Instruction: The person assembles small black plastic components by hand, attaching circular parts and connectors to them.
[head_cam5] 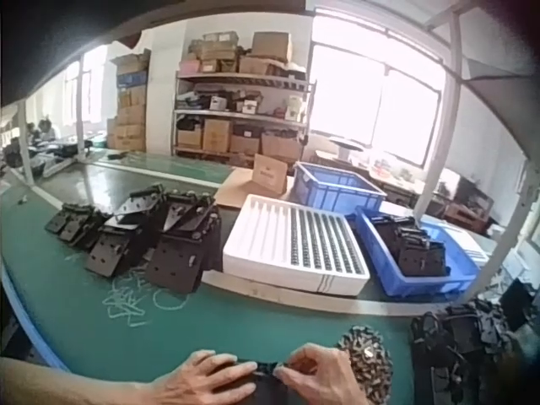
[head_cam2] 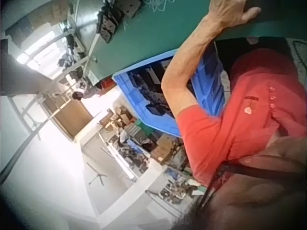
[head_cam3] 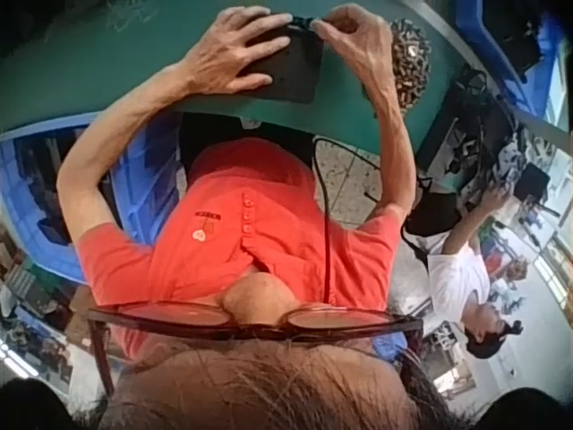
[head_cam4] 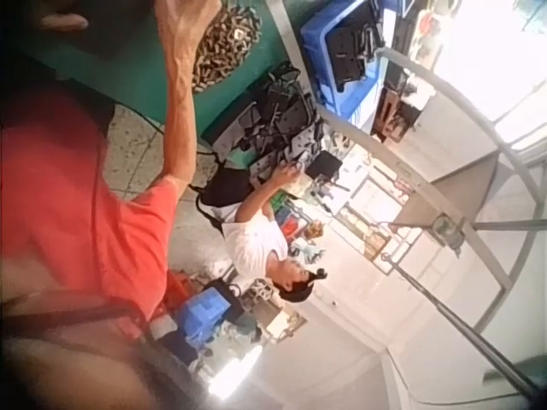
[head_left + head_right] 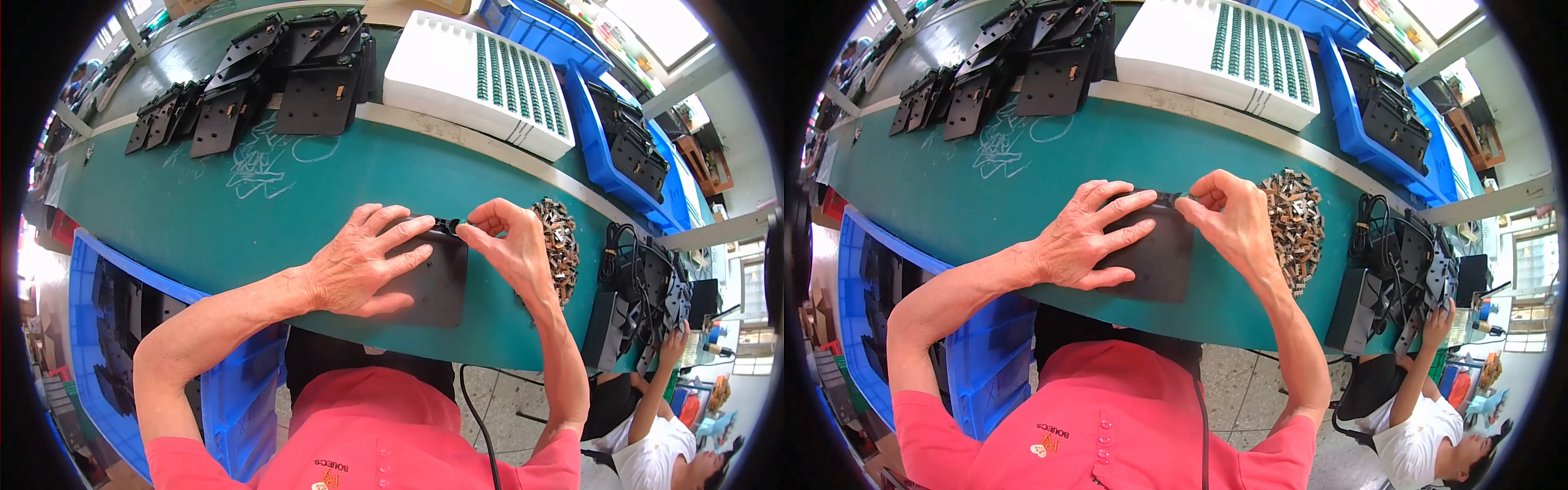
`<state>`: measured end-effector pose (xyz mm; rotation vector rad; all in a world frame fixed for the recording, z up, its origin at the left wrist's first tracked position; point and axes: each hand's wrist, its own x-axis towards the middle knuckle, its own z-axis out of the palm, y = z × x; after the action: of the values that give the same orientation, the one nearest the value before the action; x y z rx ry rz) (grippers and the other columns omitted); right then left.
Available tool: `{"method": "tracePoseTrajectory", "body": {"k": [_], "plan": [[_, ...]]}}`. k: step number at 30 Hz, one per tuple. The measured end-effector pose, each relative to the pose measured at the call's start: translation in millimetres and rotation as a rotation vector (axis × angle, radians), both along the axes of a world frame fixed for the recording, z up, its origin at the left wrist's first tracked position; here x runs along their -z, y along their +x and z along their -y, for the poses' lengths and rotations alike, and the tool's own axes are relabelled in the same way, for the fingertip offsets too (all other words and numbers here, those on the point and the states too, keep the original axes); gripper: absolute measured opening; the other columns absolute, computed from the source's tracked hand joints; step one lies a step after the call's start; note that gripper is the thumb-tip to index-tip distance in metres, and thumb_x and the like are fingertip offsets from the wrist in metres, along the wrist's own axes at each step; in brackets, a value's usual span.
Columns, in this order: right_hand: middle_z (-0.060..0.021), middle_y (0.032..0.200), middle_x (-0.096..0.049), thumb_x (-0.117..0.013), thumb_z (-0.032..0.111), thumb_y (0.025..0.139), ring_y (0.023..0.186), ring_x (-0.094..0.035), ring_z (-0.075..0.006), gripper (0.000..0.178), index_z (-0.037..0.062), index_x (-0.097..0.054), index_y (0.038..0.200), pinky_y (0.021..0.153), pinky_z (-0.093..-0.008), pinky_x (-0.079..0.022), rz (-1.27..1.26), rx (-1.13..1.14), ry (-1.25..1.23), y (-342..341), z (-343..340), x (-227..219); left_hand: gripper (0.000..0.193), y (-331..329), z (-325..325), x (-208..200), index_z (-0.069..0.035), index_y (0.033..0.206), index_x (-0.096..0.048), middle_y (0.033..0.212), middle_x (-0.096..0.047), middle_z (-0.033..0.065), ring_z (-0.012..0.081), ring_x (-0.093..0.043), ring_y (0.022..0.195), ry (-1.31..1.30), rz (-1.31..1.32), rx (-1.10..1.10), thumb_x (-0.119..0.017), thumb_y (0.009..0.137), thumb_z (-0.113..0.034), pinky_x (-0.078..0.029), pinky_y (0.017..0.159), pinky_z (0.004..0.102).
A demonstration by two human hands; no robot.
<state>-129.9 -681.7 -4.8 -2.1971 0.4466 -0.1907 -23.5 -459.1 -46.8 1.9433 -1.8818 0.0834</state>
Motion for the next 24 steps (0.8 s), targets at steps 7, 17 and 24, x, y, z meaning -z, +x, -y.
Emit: {"method": "tracePoseTrajectory", "body": {"k": [7, 17, 24], "plan": [[-0.0135, 0.072, -0.071, -0.076, 0.020, 0.076, 0.065, -0.069, -0.0174, 0.029, -0.0058, -0.069, 0.085, 0.063, -0.0303, -0.055, -0.033, 0.052, -0.030, 16, -7, 3, 0.058, -1, 0, -1, -0.004, 0.117, -0.064, 0.141, -0.047, 0.0171, 0.0359, -0.044, 0.124, -0.064, -0.026, -0.002, -0.079, 0.070, -0.034, -0.037, 0.101, 0.0517], [-0.0118, 0.067, -0.069, -0.076, 0.021, 0.077, 0.061, -0.067, -0.0188, 0.024, -0.0018, -0.069, 0.081, 0.059, -0.0312, -0.053, -0.015, 0.078, -0.108, 10, -17, 6, 0.058, -1, 0, 0, -0.004, 0.117, -0.065, 0.142, -0.046, 0.0172, 0.0355, -0.044, 0.124, -0.062, -0.020, -0.006, -0.079, 0.070, -0.035, -0.037, 0.101, 0.0514], [-0.0103, 0.066, -0.068, -0.076, 0.017, 0.081, 0.059, -0.064, -0.0146, 0.020, -0.0016, -0.069, 0.083, 0.057, -0.0298, -0.051, 0.030, 0.059, -0.020, 4, -13, 10, 0.060, 0, -1, 1, -0.006, 0.122, -0.062, 0.147, -0.043, 0.0167, 0.0365, -0.043, 0.126, -0.021, -0.004, -0.005, -0.075, 0.075, -0.041, -0.036, 0.103, 0.0524]]}}
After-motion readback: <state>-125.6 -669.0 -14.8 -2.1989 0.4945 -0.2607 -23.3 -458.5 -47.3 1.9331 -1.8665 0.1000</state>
